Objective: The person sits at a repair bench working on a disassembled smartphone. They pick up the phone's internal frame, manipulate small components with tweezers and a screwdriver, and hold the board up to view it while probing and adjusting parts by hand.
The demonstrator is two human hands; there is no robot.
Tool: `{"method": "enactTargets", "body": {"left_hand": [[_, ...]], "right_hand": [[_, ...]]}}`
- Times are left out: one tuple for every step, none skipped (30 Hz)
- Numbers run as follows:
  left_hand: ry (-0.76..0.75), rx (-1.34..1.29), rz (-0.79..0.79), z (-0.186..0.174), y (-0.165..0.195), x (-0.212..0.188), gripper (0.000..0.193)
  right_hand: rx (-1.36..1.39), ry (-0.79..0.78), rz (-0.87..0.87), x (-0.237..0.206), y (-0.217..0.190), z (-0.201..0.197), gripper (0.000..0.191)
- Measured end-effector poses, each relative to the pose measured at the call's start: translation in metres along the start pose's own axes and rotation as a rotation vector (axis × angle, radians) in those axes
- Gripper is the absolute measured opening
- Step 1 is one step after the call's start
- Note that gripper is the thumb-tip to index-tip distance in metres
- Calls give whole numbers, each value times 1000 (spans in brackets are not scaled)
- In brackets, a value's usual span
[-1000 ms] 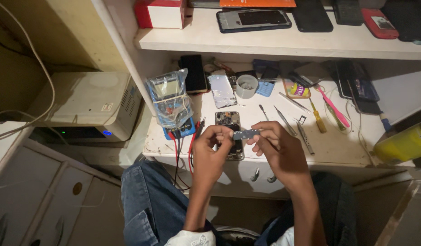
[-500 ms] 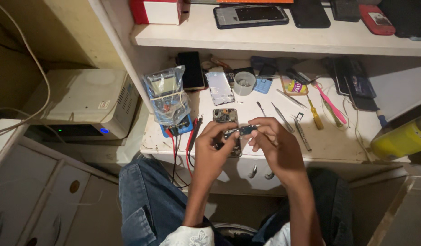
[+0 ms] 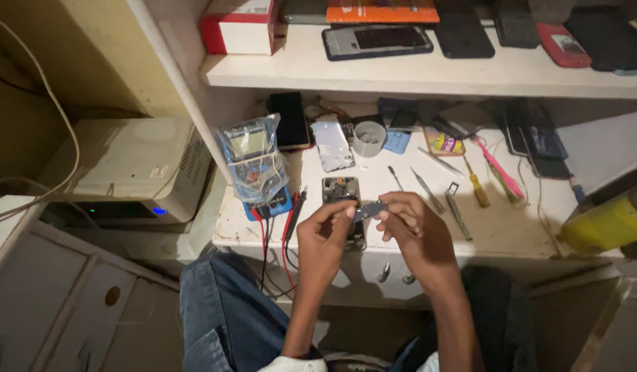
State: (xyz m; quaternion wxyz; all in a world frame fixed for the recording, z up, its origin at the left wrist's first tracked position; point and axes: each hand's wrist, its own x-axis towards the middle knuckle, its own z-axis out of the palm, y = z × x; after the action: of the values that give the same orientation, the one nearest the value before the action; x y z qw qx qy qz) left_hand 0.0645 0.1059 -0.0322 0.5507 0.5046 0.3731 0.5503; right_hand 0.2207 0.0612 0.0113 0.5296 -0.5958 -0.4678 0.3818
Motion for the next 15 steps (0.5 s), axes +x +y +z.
{"method": "enactTargets", "body": {"left_hand": [[-6,-15,-5,0,-1,0,20],[-14,-32,-5,-1,-1,0,21],[-24,-48,-5,-1,-1,1,22],[-41,-75,5,0,-1,3,23],[-58,-100,11,0,0,3,25],[-73,-125,12,0,1,3,26],[-65,-112,1,0,2,3,26],[-57,-98,-12,-1,3,2,25],[-49,-85,-27,-1,3,1,25],[-53,-74,-2,-2,4,2,25],[-57,-62,19,-3,5,2,25],[-62,-50,38,-3,5,2,25],[-66,-56,38,-4,5,2,25],[-71,-62,38,-4,6,3,25],[-74,-69,38,-4,6,3,24]], "right_hand": [[13,24,9,1,1,0,27],[24,50,11,1,3,1,27],[38,77,13,1,3,1,26],[67,88,-4,2,3,3,25],[97,98,-16,1,3,4,24],[126,108,-23,2,2,5,23],[117,116,2,3,2,5,23],[107,124,28,1,1,5,22],[97,133,56,0,1,4,22],[107,127,38,1,0,4,20],[117,121,26,0,0,3,18],[127,114,14,-1,0,2,16],[109,113,8,-2,-1,1,16],[91,112,2,-3,-1,0,17],[73,110,-4,-3,-1,0,17]]}}
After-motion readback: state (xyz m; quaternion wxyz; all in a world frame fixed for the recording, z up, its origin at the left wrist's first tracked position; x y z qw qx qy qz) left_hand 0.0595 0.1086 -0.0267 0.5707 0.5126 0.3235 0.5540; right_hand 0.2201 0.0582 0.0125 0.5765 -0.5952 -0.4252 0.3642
